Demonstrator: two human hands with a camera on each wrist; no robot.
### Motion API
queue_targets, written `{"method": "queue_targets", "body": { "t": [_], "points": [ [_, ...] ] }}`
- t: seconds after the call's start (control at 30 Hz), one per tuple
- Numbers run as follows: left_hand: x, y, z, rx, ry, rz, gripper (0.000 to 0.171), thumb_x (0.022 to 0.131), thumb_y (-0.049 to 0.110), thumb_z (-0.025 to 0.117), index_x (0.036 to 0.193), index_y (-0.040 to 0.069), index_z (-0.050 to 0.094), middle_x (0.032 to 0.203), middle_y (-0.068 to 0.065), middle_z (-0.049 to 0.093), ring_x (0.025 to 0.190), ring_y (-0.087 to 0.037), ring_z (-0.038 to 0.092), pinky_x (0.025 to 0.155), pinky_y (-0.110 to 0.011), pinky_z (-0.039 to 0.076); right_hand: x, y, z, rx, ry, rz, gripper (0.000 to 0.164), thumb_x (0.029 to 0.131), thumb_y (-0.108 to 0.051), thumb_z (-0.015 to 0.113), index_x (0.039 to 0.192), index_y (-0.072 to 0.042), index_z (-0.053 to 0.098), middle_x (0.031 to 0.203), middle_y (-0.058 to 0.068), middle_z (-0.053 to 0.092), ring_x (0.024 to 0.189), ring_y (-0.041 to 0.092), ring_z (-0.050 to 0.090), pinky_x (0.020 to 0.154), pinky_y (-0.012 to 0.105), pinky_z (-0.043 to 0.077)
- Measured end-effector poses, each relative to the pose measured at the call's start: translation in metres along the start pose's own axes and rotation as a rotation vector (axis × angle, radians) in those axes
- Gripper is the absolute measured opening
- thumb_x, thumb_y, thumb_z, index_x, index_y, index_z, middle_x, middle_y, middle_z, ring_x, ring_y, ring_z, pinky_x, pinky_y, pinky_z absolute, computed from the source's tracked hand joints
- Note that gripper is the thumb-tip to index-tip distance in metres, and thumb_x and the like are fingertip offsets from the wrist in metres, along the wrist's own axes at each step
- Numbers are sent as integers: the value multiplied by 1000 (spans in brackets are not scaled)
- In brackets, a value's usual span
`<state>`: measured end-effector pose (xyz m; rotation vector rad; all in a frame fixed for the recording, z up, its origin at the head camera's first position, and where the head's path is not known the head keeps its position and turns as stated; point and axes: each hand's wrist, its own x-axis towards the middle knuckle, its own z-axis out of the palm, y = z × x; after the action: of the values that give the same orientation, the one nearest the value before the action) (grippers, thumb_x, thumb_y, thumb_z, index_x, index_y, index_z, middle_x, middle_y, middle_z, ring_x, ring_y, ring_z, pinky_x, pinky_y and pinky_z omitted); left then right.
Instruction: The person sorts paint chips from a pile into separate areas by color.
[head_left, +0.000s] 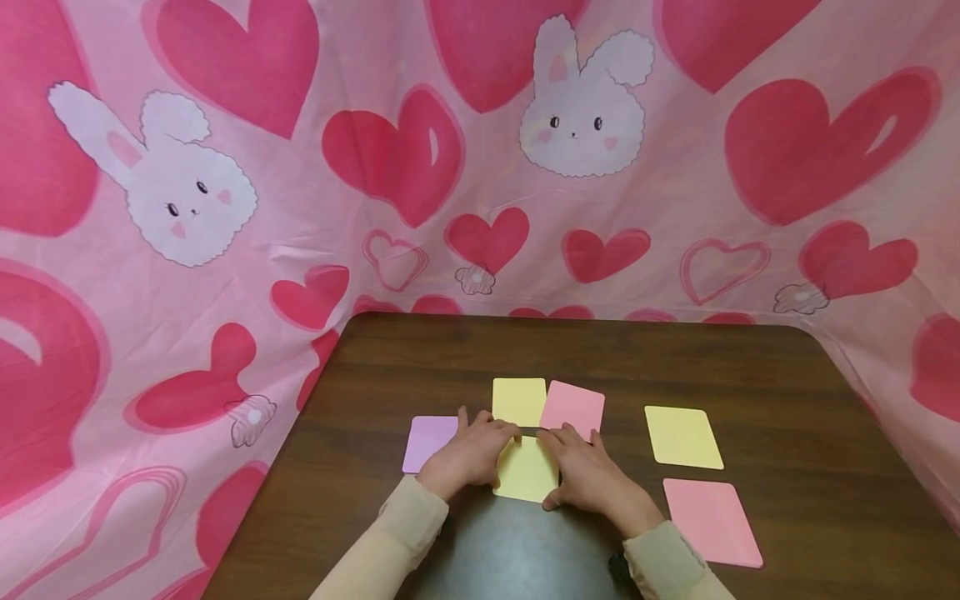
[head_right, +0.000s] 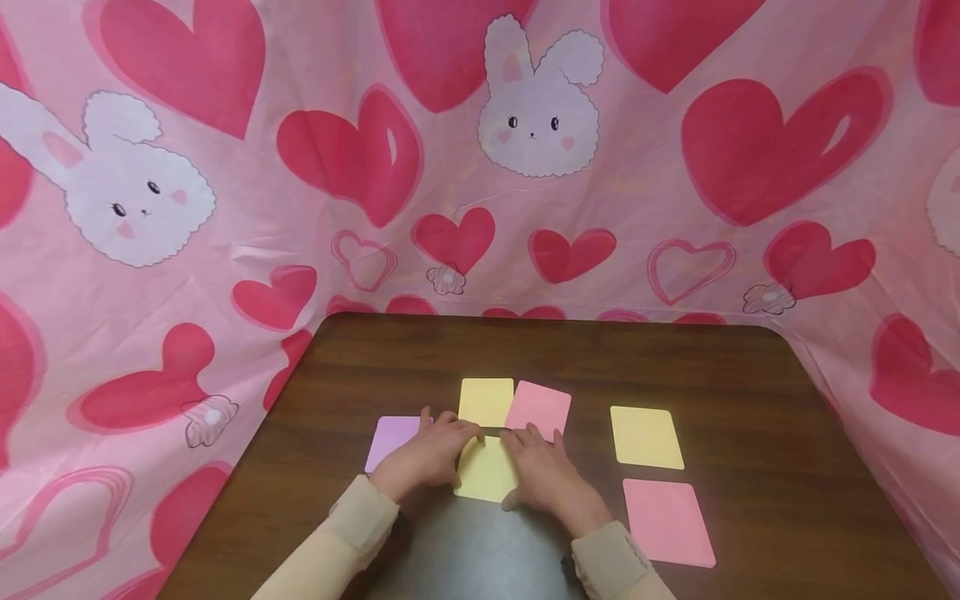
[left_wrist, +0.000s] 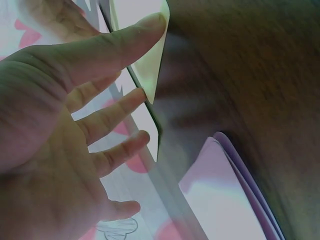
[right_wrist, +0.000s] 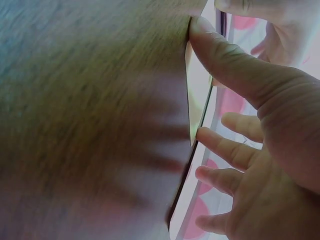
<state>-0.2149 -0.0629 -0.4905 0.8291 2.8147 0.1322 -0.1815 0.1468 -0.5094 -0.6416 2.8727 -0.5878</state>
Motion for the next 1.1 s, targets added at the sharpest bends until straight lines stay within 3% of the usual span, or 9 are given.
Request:
{"method": "queue_targets", "body": {
  "t": [0.37,0.53,0.77,1.1],
  "points": [
    [10,5,-9,32,-85,11,61,59,16,98,109,26,63,116,2,60,115,-25,47,109,-70,27,4,-1,-1,-41,25,-19,102,55,-40,99,142,-11,52,127,7,57,125,28,46,106,74,27],
    [13,7,-11,32,-127,-3,61,61,16,97,109,26,62,113,2,57,113,-24,46,109,-67,29,8,-2,-2,-68,9,-22,105,51,-41,100,140,-12,52,118,8,56,123,32,47,106,76,25],
    [14,8,-10,41,-142,-9,62,58,18,98,107,28,61,110,3,55,108,-22,46,104,-61,32,15,-1,-5,-69,-40,0,109,46,-44,102,139,-14,53,114,9,55,121,37,46,106,77,22],
    [13,6,-6,43,-123,-5,70,59,18,98,117,29,60,124,4,55,114,-23,44,106,-63,31,17,-2,-5,-71,-56,1,109,45,-44,102,138,-14,54,114,9,54,118,36,45,107,75,22]
  ]
}}
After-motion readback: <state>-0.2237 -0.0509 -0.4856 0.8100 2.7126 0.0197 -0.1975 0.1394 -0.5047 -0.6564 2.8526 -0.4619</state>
